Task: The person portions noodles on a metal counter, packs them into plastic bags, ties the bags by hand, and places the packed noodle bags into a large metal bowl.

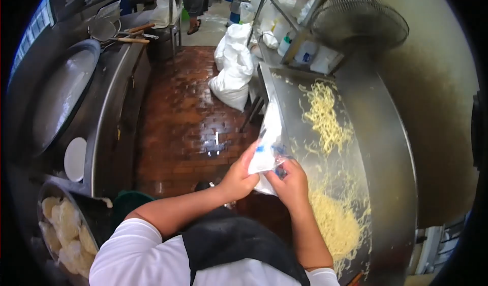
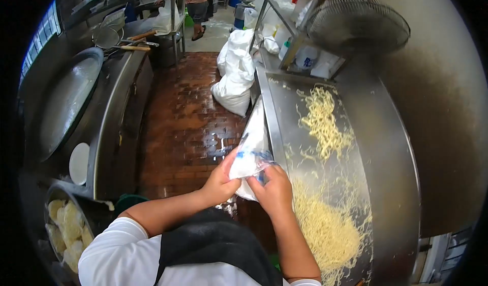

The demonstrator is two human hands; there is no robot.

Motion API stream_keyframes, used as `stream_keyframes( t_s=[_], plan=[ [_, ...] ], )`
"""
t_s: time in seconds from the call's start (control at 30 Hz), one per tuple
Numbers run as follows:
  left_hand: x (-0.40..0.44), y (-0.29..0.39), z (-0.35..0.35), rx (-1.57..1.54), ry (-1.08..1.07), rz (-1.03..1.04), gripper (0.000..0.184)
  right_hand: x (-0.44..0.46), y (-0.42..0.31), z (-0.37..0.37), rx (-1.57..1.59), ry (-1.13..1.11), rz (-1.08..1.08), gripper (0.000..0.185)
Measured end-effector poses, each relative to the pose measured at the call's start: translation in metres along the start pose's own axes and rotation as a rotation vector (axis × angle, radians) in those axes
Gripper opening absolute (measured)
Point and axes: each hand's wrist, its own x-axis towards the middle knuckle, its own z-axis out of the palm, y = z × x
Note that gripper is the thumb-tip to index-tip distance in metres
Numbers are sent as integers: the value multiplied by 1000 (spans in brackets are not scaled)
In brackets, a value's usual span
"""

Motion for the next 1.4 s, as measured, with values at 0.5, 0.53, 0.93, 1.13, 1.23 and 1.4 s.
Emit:
stream_keyframes(
  t_s=[0.5, 0.53, 0.93, 1.13, 1.23, 1.4],
  plan=[
    [228, -48, -36, -187, -132, -45, 78, 185, 84, 13, 118, 214, 273, 23],
    [241, -56, -36, -181, -136, -39, 79, 196, 94, 11, 138, 234, 263, 22],
    [328, -146, -87, -390, 170, -462, 74, 302, 154, 54, -156, 88, 156, 52],
    [312, -200, -128, -66, 84, -740, 91, 304, 182, 115, -335, -56, 268, 42],
    [319, -206, -139, 131, -71, -747, 110, 311, 176, 120, -408, -65, 331, 37],
    [331, -241, -159, -32, -210, -743, 70, 326, 167, 128, -508, 4, 357, 39]
  ],
)
